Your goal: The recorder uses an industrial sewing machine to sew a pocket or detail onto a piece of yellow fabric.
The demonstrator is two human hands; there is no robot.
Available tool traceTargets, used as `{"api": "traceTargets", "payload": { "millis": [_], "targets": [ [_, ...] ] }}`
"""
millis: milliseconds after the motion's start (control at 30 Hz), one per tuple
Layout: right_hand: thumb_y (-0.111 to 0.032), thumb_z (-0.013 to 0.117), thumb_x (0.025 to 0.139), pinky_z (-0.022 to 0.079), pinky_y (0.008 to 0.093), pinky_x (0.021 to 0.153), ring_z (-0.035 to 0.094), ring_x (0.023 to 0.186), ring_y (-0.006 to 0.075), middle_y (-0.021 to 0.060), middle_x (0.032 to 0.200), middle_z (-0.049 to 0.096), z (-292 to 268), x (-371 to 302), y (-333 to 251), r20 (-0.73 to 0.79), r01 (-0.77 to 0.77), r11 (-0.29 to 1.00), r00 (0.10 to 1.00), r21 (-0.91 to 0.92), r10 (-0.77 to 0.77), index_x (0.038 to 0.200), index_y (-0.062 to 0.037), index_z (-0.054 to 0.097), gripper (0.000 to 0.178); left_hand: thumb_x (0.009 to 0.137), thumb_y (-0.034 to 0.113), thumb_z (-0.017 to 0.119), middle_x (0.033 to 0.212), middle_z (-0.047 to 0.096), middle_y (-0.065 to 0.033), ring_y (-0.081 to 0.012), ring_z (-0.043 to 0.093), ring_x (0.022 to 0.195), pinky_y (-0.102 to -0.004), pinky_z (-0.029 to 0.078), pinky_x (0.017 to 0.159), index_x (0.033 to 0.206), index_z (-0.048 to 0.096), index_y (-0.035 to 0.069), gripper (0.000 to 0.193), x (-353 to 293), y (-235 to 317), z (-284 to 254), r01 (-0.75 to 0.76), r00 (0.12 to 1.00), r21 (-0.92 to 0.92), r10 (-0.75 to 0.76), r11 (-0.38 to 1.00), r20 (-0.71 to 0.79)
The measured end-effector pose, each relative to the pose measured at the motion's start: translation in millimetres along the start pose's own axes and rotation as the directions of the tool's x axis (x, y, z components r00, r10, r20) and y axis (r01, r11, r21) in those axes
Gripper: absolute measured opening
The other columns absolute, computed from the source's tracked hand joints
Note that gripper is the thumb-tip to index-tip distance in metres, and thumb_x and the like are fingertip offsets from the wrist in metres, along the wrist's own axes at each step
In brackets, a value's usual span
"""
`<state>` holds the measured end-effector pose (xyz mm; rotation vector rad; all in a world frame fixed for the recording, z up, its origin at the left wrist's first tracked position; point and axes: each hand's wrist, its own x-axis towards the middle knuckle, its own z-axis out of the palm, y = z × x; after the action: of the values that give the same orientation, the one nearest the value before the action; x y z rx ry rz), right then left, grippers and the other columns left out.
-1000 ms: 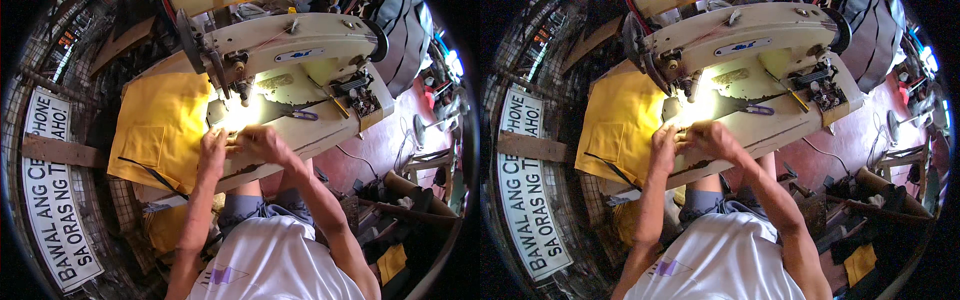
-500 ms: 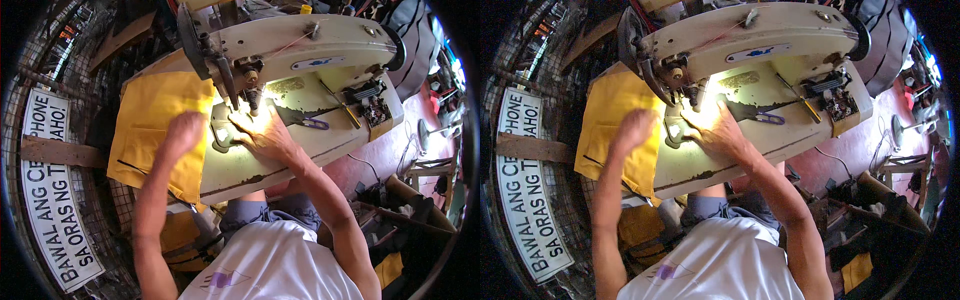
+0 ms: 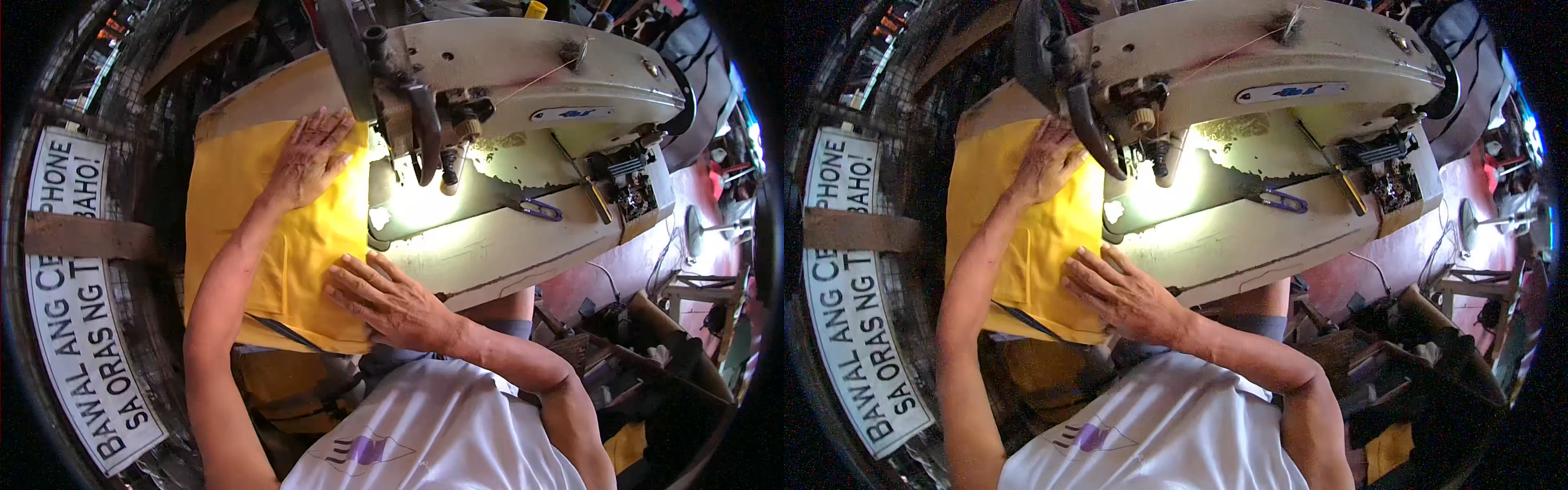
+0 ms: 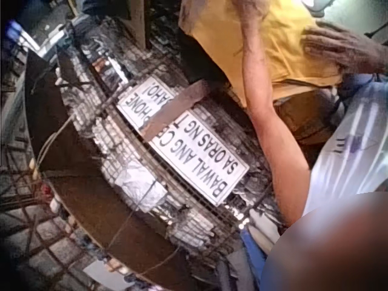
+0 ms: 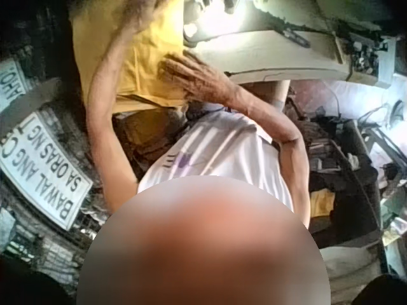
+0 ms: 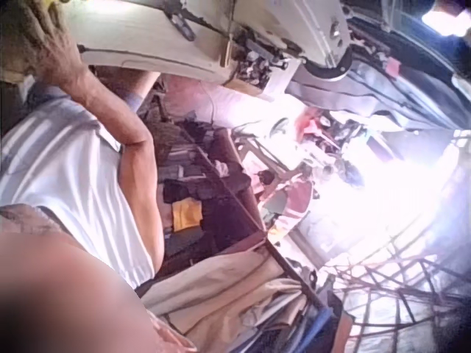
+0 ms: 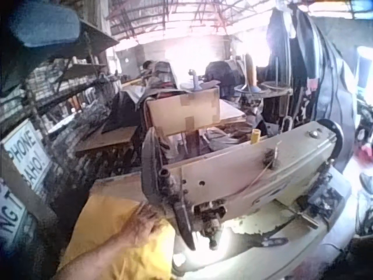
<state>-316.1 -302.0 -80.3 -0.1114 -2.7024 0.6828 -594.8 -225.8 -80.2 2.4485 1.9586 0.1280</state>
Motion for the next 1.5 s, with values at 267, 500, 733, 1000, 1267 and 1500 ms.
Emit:
{"api": "traceTargets", "payload": {
  "millis": [267,500,733,1000,1267,1500],
  "targets": [
    [-0.021,0.046,0.087,0.021,0.0455,0.12,0.029,0.143,0.0255,0.0064,0.153,0.033,-16.5,-68.0,-8.4,0.206,0.009,0.972,0.978,-0.236,0.042,0.148,-0.0123,0.035,0.063,0.098,0.03,0.046,0.155,0.031,-0.0098,-0.039,0.026,0.142,-0.0527,0.017,0.117,0.148,0.036,0.013,0.054,-24.1,85.5,8.0,0.187,0.969,0.056,-0.174,0.981,-0.175],
    [-0.021,0.048,0.086,0.022,0.044,0.12,0.03,0.143,0.0264,0.0073,0.153,0.034,-33.3,-93.3,-3.1,0.184,-0.016,0.989,0.982,-0.148,0.043,0.145,-0.0103,0.04,0.061,0.087,0.02,0.057,0.157,0.026,-0.0063,-0.0438,0.025,0.141,-0.0627,0.022,0.112,0.146,0.038,0.014,0.062,-23.5,107.7,-6.5,0.132,0.99,0.129,-0.125,0.983,-0.061],
    [-0.021,0.046,0.084,0.026,0.0466,0.117,0.033,0.141,0.0284,0.0075,0.151,0.038,-38.6,-95.9,-1.9,0.172,-0.013,0.996,0.985,-0.084,0.027,0.142,-0.0113,0.046,0.059,0.095,0.023,0.046,0.155,0.027,-0.0123,-0.0428,0.023,0.142,-0.0613,0.018,0.114,0.146,0.037,0.009,0.054,-32.7,120.4,-6.3,0.27,0.961,0.091,-0.264,0.958,-0.078],
    [-0.019,0.048,0.087,0.029,0.0451,0.116,0.035,0.139,0.031,0.0082,0.148,0.042,-40.5,-90.9,3.7,0.11,-0.059,0.994,0.992,-0.089,0.068,0.141,-0.0112,0.046,0.055,0.096,0.02,0.042,0.156,0.026,-0.0137,-0.0384,0.018,0.145,-0.0576,0.012,0.117,0.143,0.04,0.008,0.049,-13.7,97.2,7.7,0.12,0.992,0.033,-0.119,0.992,-0.033],
    [-0.017,0.05,0.086,0.028,0.047,0.116,0.037,0.138,0.0323,0.0105,0.144,0.046,-40.9,-80.9,-1.7,0.081,-0.122,0.985,0.988,-0.125,0.133,0.138,-0.0104,0.049,0.052,0.098,0.022,0.041,0.157,0.027,-0.0091,-0.0362,0.019,0.145,-0.0572,0.014,0.117,0.147,0.035,0.01,0.051,-4.6,86.0,11.5,0.153,0.981,-0.013,-0.154,0.988,-0.117],
    [-0.017,0.05,0.087,0.03,0.0496,0.113,0.038,0.137,0.033,0.0099,0.143,0.048,-54.2,-103.8,-16.4,0.121,-0.158,0.985,0.979,-0.07,0.166,0.134,-0.0096,0.054,0.048,0.096,0.021,0.041,0.153,0.033,-0.0106,-0.0349,0.02,0.145,-0.0584,0.015,0.116,0.143,0.04,0.004,0.05,-25.5,117.1,3.2,0.121,0.989,0.105,-0.111,0.987,-0.102]
  ]
}}
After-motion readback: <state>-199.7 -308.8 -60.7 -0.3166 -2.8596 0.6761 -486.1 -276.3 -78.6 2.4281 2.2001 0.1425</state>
